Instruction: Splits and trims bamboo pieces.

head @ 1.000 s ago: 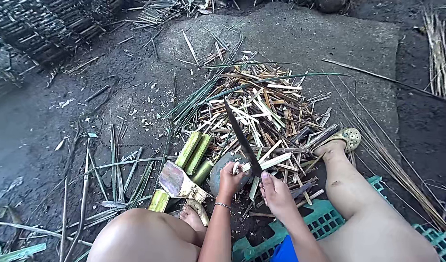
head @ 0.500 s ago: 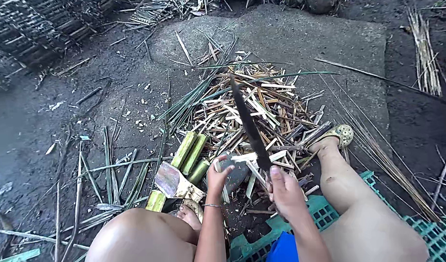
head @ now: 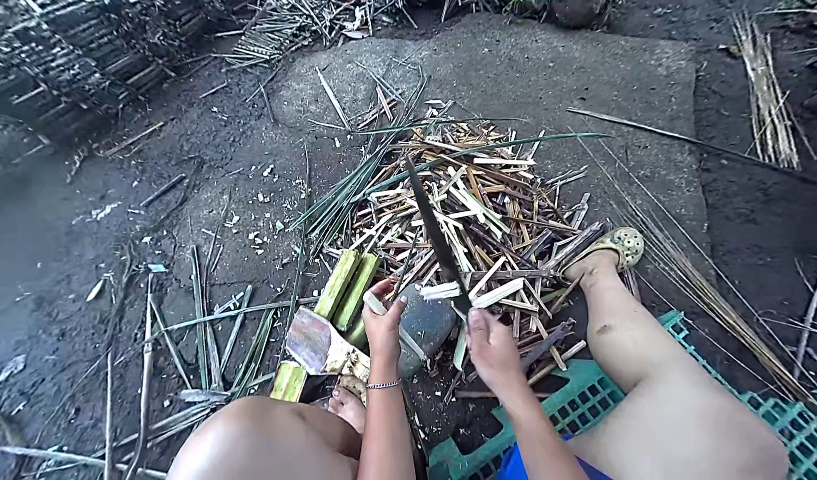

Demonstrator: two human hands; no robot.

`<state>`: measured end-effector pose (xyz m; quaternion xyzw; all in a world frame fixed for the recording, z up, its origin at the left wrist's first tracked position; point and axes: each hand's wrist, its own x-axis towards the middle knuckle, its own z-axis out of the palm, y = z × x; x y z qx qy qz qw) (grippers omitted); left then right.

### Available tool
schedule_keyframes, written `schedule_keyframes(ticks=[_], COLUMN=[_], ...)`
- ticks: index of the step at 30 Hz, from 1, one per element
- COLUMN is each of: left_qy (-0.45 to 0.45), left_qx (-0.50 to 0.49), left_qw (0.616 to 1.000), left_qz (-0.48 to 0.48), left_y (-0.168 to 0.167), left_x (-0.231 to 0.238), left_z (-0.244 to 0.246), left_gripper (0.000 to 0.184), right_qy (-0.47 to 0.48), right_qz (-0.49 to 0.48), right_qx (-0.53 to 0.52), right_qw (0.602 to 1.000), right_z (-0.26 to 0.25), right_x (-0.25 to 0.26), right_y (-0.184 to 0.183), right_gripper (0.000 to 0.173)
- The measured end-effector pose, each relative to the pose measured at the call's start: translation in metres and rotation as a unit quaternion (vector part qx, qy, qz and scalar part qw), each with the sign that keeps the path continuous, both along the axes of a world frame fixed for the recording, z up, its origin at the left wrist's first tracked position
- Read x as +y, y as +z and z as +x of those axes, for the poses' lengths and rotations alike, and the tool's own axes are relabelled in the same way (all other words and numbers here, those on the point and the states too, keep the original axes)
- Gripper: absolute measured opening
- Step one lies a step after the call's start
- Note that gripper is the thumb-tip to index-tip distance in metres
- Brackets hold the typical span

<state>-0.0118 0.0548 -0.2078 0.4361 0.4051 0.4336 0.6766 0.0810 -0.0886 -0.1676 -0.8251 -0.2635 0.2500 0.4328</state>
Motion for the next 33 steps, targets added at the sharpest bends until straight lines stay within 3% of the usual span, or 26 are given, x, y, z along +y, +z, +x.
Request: schedule_keyframes(ticks=[3,8,11,12,14,16,18,20,22,26,33], left_qy=[-0.02,-0.121,-0.272,-0.312,-0.361,-0.344,-0.329,-0.313,-0.307,-0.271,-0.186], left_qx=[0.005,-0.021,0.036,0.092,0.203,0.263,0.26,0.196,0.151,0.171,0.145], left_qw=[1.0,0.99,0.951,0.93,0.882,0.865,0.875,0.901,0.919,0.94,0.968], left_qz=[0.014,0.074,0.14,0.172,0.225,0.253,0.243,0.228,0.194,0.118,0.089], left_y=[0.0,0.005,0.009,0.01,0.006,-0.003,0.003,0.013,0.014,-0.016,-0.016], left_x=[-0.002,-0.01,-0.014,-0.015,-0.017,-0.019,-0.015,-0.013,-0.014,-0.01,-0.001], left_z=[0.004,0.002,0.004,0.009,0.024,0.038,0.04,0.033,0.028,0.029,0.031], left_gripper=[0.044,0.06,0.082,0.08,0.059,0.033,0.026,0.02,0.019,0.019,0.013], right_qy=[0.047,0.039,0.028,0.042,0.063,0.074,0.092,0.102,0.103,0.099,0.146], right_qz=[-0.164,-0.154,-0.174,-0.206,-0.251,-0.253,-0.252,-0.275,-0.292,-0.297,-0.327], right_qx=[0.076,0.059,0.055,0.062,0.07,0.07,0.08,0.071,0.068,0.078,0.048], right_qw=[0.982,0.986,0.983,0.976,0.963,0.962,0.96,0.953,0.948,0.947,0.933], right_z=[0.009,0.005,0.0,0.0,-0.001,0.004,0.013,0.015,0.009,0.0,0.016], right_x=[0.008,-0.005,-0.007,-0.003,0.009,0.018,0.019,0.015,0.013,0.026,0.042], right_y=[-0.047,-0.03,-0.016,-0.019,-0.042,-0.059,-0.053,-0.033,-0.028,-0.075,-0.074], right_gripper=[0.06,0.057,0.056,0.055,0.051,0.052,0.058,0.062,0.064,0.063,0.068])
